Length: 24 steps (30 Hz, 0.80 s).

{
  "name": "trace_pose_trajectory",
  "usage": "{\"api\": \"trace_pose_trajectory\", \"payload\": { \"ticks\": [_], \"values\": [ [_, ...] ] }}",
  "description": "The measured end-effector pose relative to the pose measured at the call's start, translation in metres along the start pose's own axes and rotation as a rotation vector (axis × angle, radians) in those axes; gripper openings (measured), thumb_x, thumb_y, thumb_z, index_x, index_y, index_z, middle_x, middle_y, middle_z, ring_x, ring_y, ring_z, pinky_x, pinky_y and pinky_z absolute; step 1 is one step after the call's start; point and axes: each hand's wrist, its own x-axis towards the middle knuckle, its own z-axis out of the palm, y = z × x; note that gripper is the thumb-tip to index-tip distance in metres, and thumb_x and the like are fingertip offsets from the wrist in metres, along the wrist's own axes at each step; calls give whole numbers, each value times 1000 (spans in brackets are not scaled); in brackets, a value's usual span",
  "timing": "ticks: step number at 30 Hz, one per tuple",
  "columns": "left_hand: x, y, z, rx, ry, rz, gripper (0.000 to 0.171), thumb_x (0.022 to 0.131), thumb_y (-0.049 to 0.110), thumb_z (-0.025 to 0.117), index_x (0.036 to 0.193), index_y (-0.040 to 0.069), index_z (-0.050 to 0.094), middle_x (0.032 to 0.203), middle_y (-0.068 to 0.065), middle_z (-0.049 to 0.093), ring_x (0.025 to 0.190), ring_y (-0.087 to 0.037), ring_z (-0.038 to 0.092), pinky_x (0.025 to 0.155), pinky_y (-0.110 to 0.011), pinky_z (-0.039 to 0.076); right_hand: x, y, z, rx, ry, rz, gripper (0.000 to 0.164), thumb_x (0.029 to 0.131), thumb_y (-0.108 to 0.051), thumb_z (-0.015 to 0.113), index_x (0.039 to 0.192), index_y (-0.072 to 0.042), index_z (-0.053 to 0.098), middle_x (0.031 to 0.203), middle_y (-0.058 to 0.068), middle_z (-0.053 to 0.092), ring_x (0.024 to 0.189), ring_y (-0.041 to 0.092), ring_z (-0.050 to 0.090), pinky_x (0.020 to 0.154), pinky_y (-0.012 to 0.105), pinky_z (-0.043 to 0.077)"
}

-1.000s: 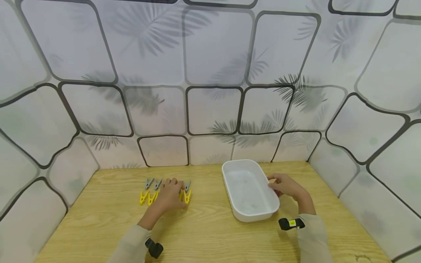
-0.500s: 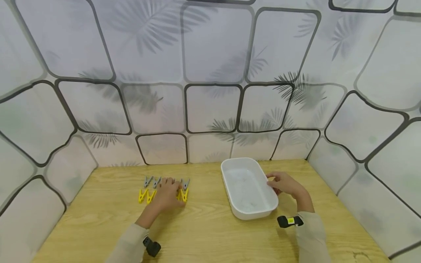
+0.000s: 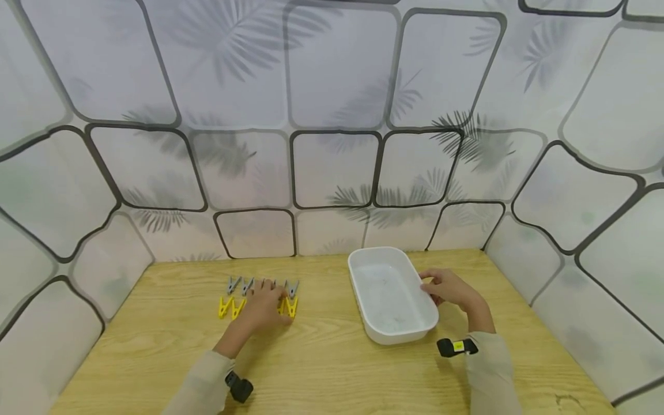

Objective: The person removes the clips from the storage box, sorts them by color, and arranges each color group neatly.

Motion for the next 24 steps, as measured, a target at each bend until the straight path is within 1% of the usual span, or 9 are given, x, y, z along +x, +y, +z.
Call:
{"api": "trace_pose_trajectory", "payload": {
  "ticks": [6, 12, 15, 17, 19, 21, 24],
  "values": [
    [-3, 0, 1, -14, -9, -3, 54, 80, 34, 87, 124, 10, 67, 125, -18, 54, 129, -45, 42, 106, -70, 30, 1, 1, 1, 4, -4, -2, 42, 102, -11, 57, 138, 11, 52, 83, 12, 67, 70, 17, 63, 70, 43, 58],
    [-4, 2, 0, -21, -1, 0, 61, 79, 35, 88, 130, 10, 64, 132, -21, 53, 134, -47, 39, 107, -71, 29, 0, 1, 0, -4, -7, -13, 42, 102, -11, 57, 137, 12, 52, 83, 12, 68, 69, 16, 63, 69, 42, 59],
    [-3, 3, 0, -30, 15, 12, 64, 80, 35, 88, 133, 9, 63, 131, -21, 53, 131, -46, 41, 107, -70, 29, -2, 2, 0, -5, -4, -4, 41, 102, -11, 57, 136, 12, 53, 86, 13, 68, 70, 17, 64, 70, 43, 59],
    [-2, 3, 0, -39, 28, 23, 66, 81, 36, 87, 135, 8, 61, 127, -20, 54, 127, -45, 43, 107, -70, 29, -3, 2, 0, -12, 0, 15, 43, 102, -13, 57, 137, 12, 52, 88, 15, 69, 71, 18, 65, 71, 43, 59],
    [-1, 3, 0, -45, 45, 36, 66, 82, 36, 85, 136, 8, 61, 123, -19, 55, 121, -45, 45, 104, -71, 31, -5, 3, -1, -25, 6, 28, 49, 103, -17, 57, 141, 13, 47, 95, 19, 70, 75, 20, 67, 74, 45, 59],
    [-1, 3, -1, -49, 64, 39, 64, 85, 37, 82, 137, 7, 60, 119, -18, 55, 117, -43, 46, 102, -72, 32, -6, 1, -1, -56, 27, 36, 55, 105, -22, 56, 146, 12, 42, 105, 24, 69, 84, 26, 69, 79, 48, 58],
    [0, 1, -5, -62, 110, 42, 60, 89, 35, 79, 137, 5, 58, 119, -20, 56, 115, -44, 48, 99, -73, 36, -11, -6, 0, -98, 104, 6, 63, 106, -30, 54, 152, 8, 33, 121, 30, 63, 102, 36, 66, 87, 51, 55]
  ]
}}
